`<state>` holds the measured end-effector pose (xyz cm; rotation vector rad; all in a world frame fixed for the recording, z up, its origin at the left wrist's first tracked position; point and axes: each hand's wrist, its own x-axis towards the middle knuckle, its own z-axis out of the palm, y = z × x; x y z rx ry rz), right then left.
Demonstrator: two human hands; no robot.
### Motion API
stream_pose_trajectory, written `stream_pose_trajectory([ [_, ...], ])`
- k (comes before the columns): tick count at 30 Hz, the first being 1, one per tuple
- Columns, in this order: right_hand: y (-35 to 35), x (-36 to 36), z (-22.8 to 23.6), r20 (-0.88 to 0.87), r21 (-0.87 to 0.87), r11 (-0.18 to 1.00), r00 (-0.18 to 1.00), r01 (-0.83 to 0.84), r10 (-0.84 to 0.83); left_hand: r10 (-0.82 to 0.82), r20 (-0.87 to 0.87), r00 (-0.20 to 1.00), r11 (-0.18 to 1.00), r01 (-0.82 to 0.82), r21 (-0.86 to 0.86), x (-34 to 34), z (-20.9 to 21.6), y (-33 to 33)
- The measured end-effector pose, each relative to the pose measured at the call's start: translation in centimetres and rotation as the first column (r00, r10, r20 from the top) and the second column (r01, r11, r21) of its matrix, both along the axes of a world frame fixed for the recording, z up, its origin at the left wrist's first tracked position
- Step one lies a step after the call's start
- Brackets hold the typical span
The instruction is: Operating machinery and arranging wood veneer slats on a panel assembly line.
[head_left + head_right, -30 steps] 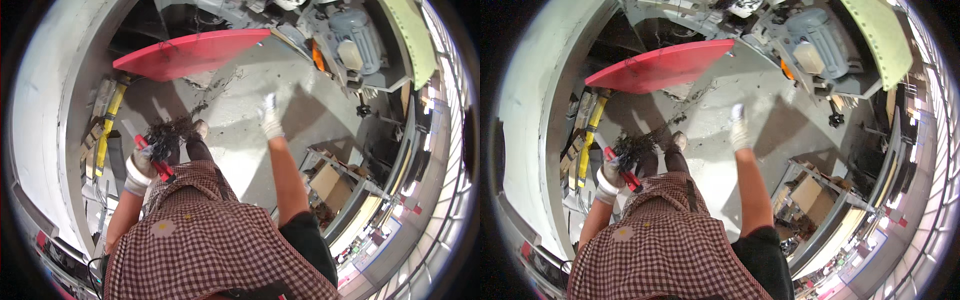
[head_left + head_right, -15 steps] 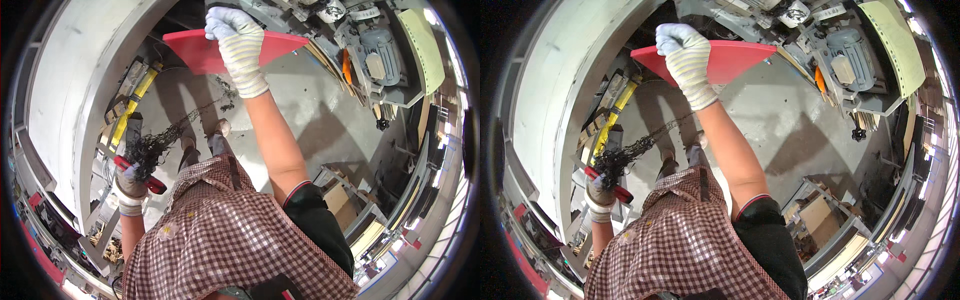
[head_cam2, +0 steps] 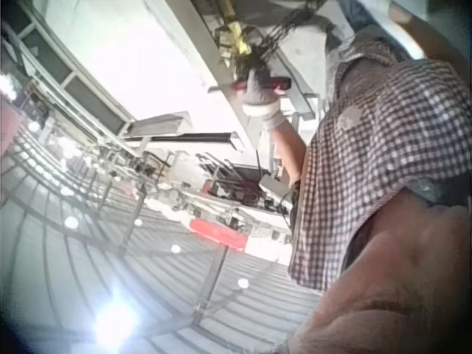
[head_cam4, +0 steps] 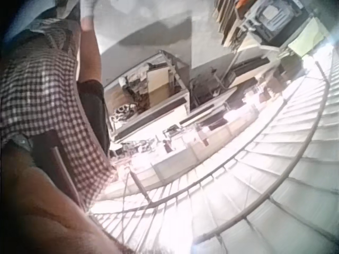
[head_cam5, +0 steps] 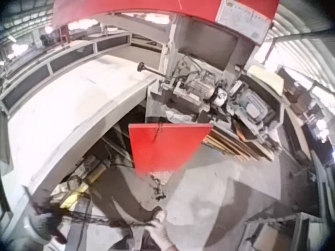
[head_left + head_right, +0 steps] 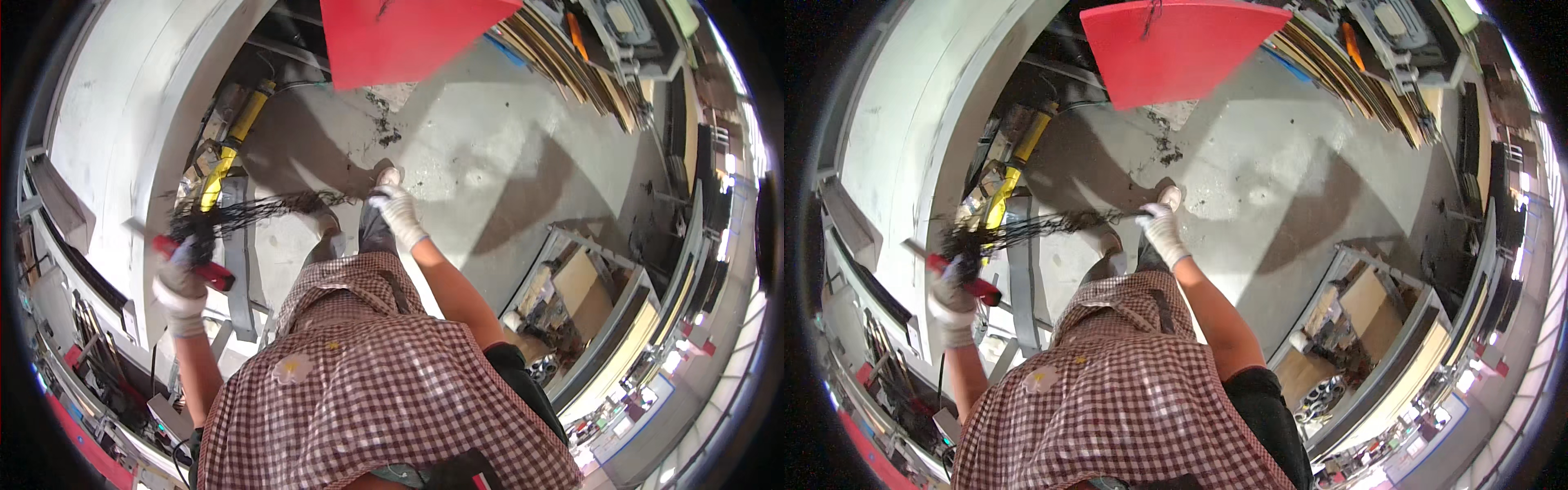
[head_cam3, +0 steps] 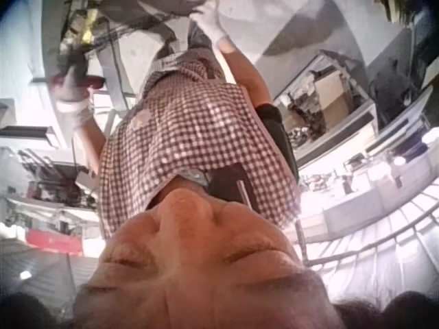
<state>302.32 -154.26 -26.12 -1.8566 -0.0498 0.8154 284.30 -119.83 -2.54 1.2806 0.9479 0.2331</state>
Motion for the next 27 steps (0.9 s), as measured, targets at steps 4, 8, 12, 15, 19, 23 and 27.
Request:
stream_pose_trajectory([
  [4, 3.2, -3.6, 13.5, -0.140, 0.255, 0.931, 0.963, 0.262, -0.232, -0.030, 0.016, 0.999, 0.933, 0.034, -0.358, -3.4, -9.5, -7.0],
  [8, 5.1, -12.3, 22.8, 0.004, 0.382, 0.902, 0.977, -0.200, 0.215, -0.173, 0.230, 0.958, 0.351, 0.278, -0.894, 0.0, -5.6, -15.0],
  [12, 2.3, -16.8, 26.0, 0.087, 0.367, 0.802, 0.875, -0.472, 0.476, -0.501, 0.033, 0.865, 0.576, 0.362, -0.733, -1.8, -4.9, -16.2],
  [15, -3.6, -17.5, 26.7, -0.055, 0.572, 0.774, 0.928, -0.273, 0.368, -0.277, 0.397, 0.875, 0.597, 0.480, -0.642, -5.2, -0.8, -16.9],
  [19, -11.5, -16.2, 24.5, -0.023, 0.609, 0.777, 0.983, 0.158, -0.182, -0.435, 0.291, 0.852, 0.733, 0.523, -0.436, -11.7, 3.2, -16.9],
  [23, -9.1, -16.1, 22.9, 0.346, 0.501, 0.836, 0.937, -0.225, 0.046, -0.152, 0.561, 0.813, 0.573, 0.535, -0.620, -16.6, 9.6, -21.4],
  [27, -7.4, -22.8, 12.7, 0.177, -0.345, 0.369, 0.327, -0.863, 0.928, -0.629, 0.364, 0.687, 0.773, 0.604, 0.196, -23.3, 11.9, -17.2],
])
